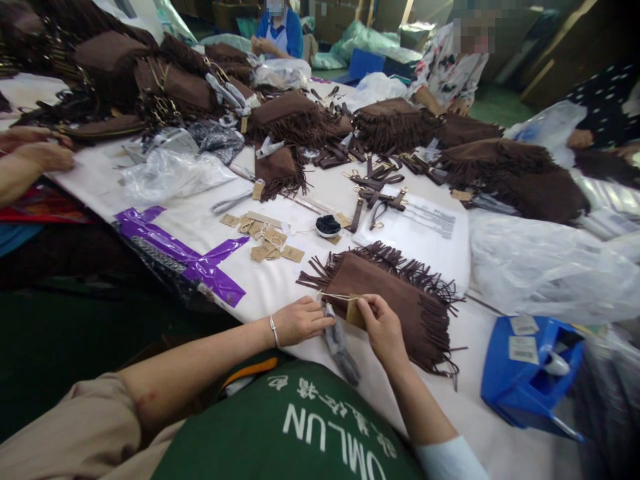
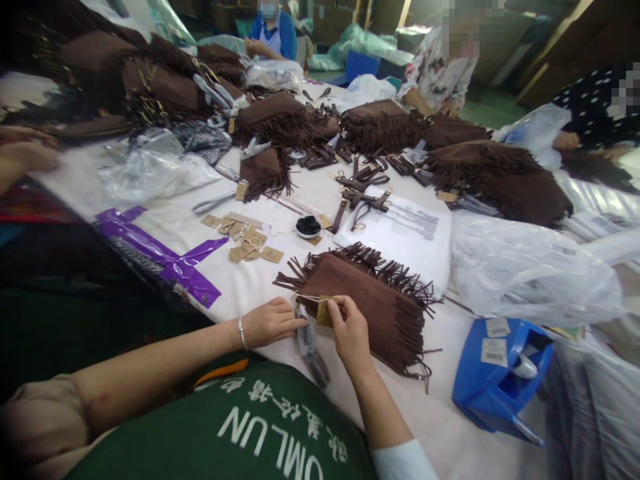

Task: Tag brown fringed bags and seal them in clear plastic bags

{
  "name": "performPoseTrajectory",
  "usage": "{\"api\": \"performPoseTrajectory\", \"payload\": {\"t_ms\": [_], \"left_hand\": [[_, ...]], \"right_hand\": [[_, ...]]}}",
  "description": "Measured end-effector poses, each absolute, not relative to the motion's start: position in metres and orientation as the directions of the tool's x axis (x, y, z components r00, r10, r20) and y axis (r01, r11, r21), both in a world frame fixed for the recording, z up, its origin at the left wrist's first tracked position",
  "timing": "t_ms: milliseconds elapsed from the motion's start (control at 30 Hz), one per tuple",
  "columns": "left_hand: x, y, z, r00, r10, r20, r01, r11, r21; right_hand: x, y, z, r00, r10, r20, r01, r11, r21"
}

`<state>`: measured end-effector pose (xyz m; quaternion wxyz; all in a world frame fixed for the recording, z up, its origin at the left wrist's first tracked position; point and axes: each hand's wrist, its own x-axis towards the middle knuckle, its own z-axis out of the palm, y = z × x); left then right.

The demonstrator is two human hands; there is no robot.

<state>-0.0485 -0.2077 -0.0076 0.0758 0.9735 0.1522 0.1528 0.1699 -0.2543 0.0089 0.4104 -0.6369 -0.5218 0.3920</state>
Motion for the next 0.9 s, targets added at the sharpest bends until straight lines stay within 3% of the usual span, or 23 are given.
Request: {"api": "performPoseTrajectory", "payload": {"t_ms": [33, 100, 167, 233, 300, 400, 500, 600, 667, 733, 900], "left_hand": [[-0.043, -0.209, -0.008, 0.903, 0.326, 0.280, 0.282, -0.941, 0.185], [-0.029, -0.212, -0.009, 0.881, 0.373, 0.290, 0.340, -0.927, 0.157], [-0.014, -0.216, -0.012, 0.844, 0.443, 0.301, 0.424, -0.896, 0.131], [-0.003, -0.220, -0.015, 0.805, 0.501, 0.317, 0.484, -0.864, 0.136], [-0.002, -0.224, -0.016, 0.783, 0.529, 0.327, 0.490, -0.849, 0.199], [-0.020, -0.229, -0.016, 0.733, 0.593, 0.333, 0.456, -0.792, 0.407], [-0.047, -0.232, -0.012, 0.529, 0.830, 0.179, 0.505, -0.477, 0.719], [-0.063, -0.230, -0.009, 0.293, 0.933, -0.209, 0.386, 0.085, 0.919], [-0.065, -0.225, -0.007, 0.265, 0.865, -0.427, 0.211, 0.380, 0.901], [-0.062, -0.220, -0.004, 0.283, 0.784, -0.552, 0.064, 0.559, 0.826], [-0.042, -0.213, -0.003, 0.414, 0.635, -0.652, -0.168, 0.758, 0.631]], "right_hand": [[0.174, -0.247, 0.009, 0.158, 0.983, -0.090, 0.341, -0.140, -0.930], [0.183, -0.232, 0.011, 0.203, 0.979, -0.013, 0.490, -0.113, -0.864], [0.191, -0.221, 0.012, 0.205, 0.964, 0.171, 0.725, -0.032, -0.688], [0.194, -0.217, 0.014, 0.075, 0.951, 0.299, 0.859, 0.091, -0.504], [0.191, -0.223, 0.013, -0.140, 0.953, 0.267, 0.884, 0.242, -0.400], [0.180, -0.242, 0.008, -0.363, 0.929, 0.075, 0.875, 0.367, -0.315], [0.166, -0.262, 0.001, -0.332, 0.943, -0.004, 0.922, 0.323, -0.213], [0.158, -0.269, -0.006, -0.272, 0.962, -0.015, 0.954, 0.267, -0.137], [0.157, -0.266, -0.010, -0.235, 0.972, 0.000, 0.968, 0.234, -0.092], [0.160, -0.259, -0.013, -0.222, 0.974, 0.040, 0.973, 0.224, -0.059], [0.172, -0.247, -0.007, -0.307, 0.945, 0.117, 0.946, 0.316, -0.071]]}}
